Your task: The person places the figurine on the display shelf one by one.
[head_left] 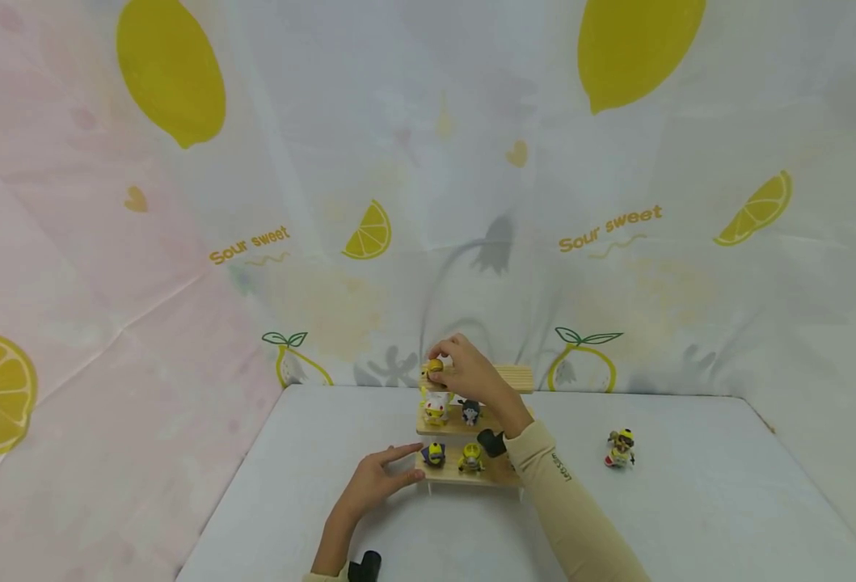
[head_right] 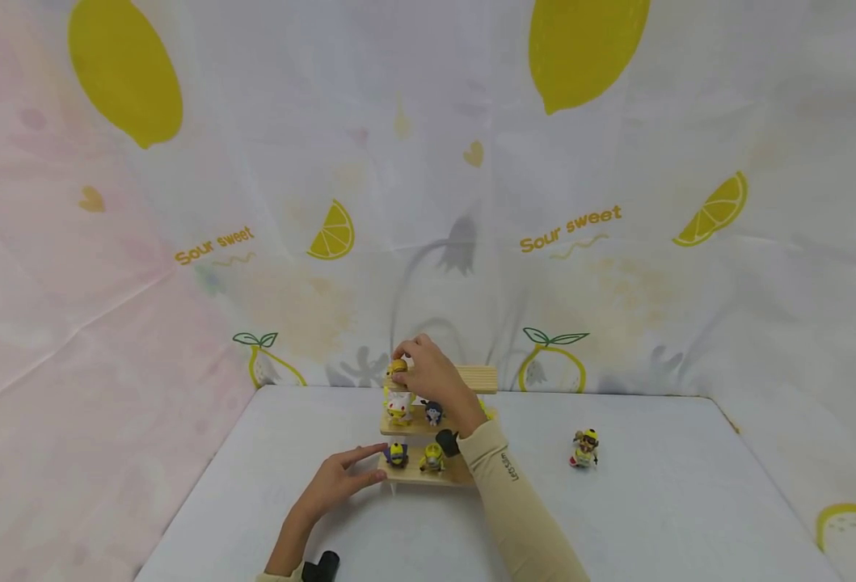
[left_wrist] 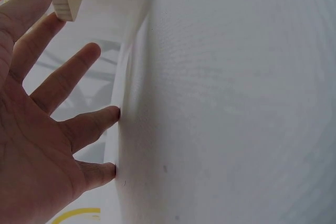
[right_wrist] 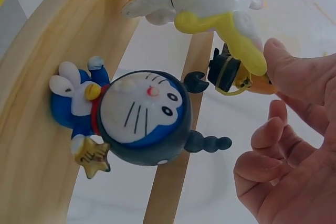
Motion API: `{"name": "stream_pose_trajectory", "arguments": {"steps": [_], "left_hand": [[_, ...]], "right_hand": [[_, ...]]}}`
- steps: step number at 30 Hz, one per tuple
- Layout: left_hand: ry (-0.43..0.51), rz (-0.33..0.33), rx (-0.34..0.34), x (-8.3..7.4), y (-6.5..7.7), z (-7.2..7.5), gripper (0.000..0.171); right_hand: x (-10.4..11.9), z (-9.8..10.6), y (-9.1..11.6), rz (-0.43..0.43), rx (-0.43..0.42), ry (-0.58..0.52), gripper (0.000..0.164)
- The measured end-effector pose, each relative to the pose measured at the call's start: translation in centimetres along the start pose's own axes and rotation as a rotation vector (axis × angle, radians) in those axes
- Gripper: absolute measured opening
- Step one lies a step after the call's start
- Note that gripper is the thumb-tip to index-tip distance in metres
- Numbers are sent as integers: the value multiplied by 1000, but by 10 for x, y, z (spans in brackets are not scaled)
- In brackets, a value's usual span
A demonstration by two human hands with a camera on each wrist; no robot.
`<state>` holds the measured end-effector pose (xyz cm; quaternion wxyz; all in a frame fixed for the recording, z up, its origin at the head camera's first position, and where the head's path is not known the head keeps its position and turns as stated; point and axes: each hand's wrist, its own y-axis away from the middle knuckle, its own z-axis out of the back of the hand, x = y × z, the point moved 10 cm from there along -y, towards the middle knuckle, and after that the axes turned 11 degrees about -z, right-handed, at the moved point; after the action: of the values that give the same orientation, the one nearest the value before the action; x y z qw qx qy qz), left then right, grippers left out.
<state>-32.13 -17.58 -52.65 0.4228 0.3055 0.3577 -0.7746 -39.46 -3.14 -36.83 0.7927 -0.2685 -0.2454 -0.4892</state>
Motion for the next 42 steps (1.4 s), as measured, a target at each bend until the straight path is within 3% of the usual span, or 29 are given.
{"name": "stream_pose_trajectory", "arguments": {"steps": [8,14,23,42], "left_hand": [[8,3,-2,2,0,0,52],[5,7,-3,3,0,0,51],[4,5,-6,3,0,0,51],[-3,14,-8,6,-1,0,50]], "right_hand": [[1,-7,0,26,43,19,31],[1,-8,0,24,47,27,34],[-3,-5,-1,2,21,58,25],[-5,-6,0,3,40,73,38]]}}
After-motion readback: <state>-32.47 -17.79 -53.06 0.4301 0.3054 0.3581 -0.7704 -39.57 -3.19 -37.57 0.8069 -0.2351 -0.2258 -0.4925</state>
